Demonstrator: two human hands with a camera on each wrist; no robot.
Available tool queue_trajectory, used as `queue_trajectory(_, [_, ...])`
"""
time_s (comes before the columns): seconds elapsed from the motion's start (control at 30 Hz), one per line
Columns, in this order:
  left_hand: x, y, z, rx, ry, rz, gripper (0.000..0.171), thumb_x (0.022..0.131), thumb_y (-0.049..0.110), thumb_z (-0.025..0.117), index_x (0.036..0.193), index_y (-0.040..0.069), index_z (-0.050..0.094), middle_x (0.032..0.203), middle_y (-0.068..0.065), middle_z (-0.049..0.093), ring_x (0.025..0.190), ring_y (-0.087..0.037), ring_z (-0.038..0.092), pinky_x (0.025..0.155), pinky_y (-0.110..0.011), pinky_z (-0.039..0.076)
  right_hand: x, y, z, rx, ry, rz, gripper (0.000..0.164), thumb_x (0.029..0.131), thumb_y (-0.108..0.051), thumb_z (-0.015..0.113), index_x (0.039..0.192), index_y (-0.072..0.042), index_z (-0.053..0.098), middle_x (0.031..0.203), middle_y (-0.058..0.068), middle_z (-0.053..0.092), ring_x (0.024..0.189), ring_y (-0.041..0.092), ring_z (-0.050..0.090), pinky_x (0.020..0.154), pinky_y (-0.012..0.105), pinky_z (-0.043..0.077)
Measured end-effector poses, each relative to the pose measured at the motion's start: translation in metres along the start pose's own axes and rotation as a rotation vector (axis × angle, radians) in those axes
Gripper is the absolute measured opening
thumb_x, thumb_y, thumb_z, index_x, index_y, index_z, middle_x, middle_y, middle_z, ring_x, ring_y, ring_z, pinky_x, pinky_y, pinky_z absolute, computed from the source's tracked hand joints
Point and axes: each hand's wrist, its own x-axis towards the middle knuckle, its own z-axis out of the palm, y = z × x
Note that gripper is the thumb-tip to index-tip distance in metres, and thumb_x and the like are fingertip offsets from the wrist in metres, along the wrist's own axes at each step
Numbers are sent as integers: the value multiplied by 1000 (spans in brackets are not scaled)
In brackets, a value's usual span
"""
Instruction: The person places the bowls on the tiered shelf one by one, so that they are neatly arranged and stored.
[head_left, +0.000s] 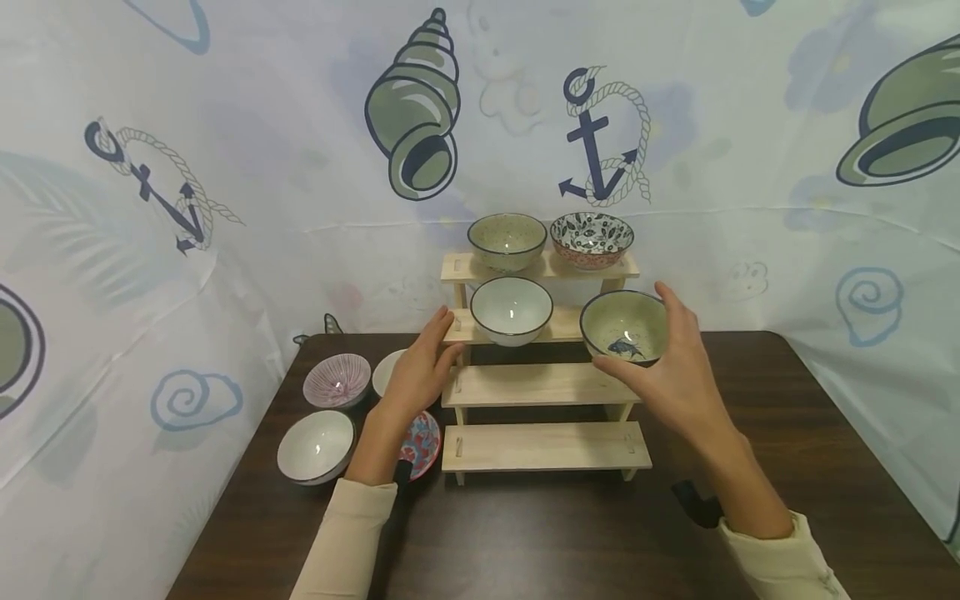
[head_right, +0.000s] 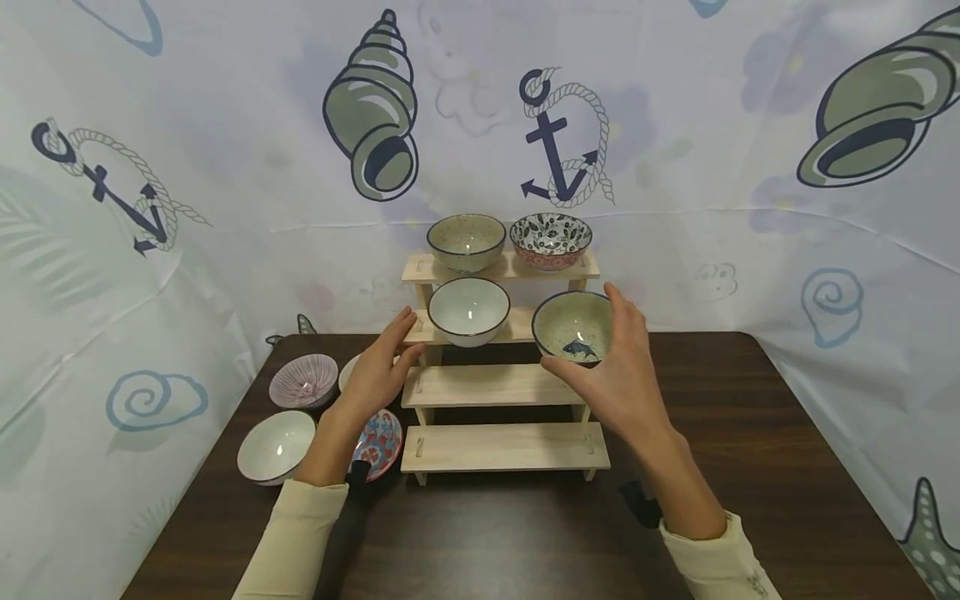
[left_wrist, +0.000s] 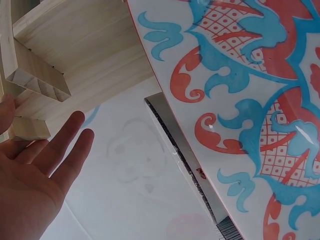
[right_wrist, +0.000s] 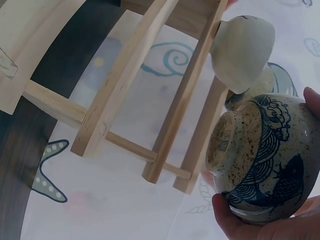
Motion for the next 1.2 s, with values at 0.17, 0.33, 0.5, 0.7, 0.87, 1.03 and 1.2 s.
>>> queue_trajectory(0.17, [0,1,-1,11,8,3,63,109,41,51,163,14,33,172,-4,27,151,-34,41,120,-56,38,3,0,4,-2,-4,-3,121,77,-52,89,167,-24,14,165,21,29,137,44,43,106,71,39])
queue_trajectory(0.33, [0,3,-1,12,9,0,63,109,41,51,163,14,33,172,-2,26,151,-33,41,120,-55,38,8,0,9,7,-7,-4,120,77,-52,88,167,-25,14,165,20,28,138,43,42,106,71,40])
queue_trajectory(0.5, [1,3,-2,8,9,-2,63,109,41,51,163,15,33,172,-1,26,150,-33,42,120,-55,38,14,0,14,8,-4,-6,120,77,-52,88,167,-21,14,165,21,27,140,43,41,109,71,39])
queue_trajectory(0.7, [1,3,-1,6,5,1,63,109,40,52,163,14,33,172,-3,26,151,-34,41,119,-56,39,18,2,17,0,-6,4,120,79,-52,87,167,-20,13,166,21,26,141,43,41,109,71,39])
queue_trajectory(0.87, [1,3,-3,3,12,7,63,109,40,52,163,13,33,172,-5,27,150,-35,42,118,-57,39,22,0,18,8,-11,20,120,79,-53,86,167,-21,12,167,20,25,142,43,40,110,70,38])
queue_trajectory(1.03, [2,1,-1,0,11,4,62,109,39,51,163,14,33,172,-4,26,150,-35,43,118,-57,40,27,-1,20,16,-24,32,120,79,-51,86,167,-19,12,167,20,24,144,42,38,114,69,36])
queue_trajectory(1.2, [2,0,-1,-2,4,1,63,109,41,50,164,16,32,173,-3,25,151,-33,41,119,-56,39,33,-3,23,17,-33,46,120,79,-52,86,167,-20,12,167,19,24,145,40,36,116,67,34])
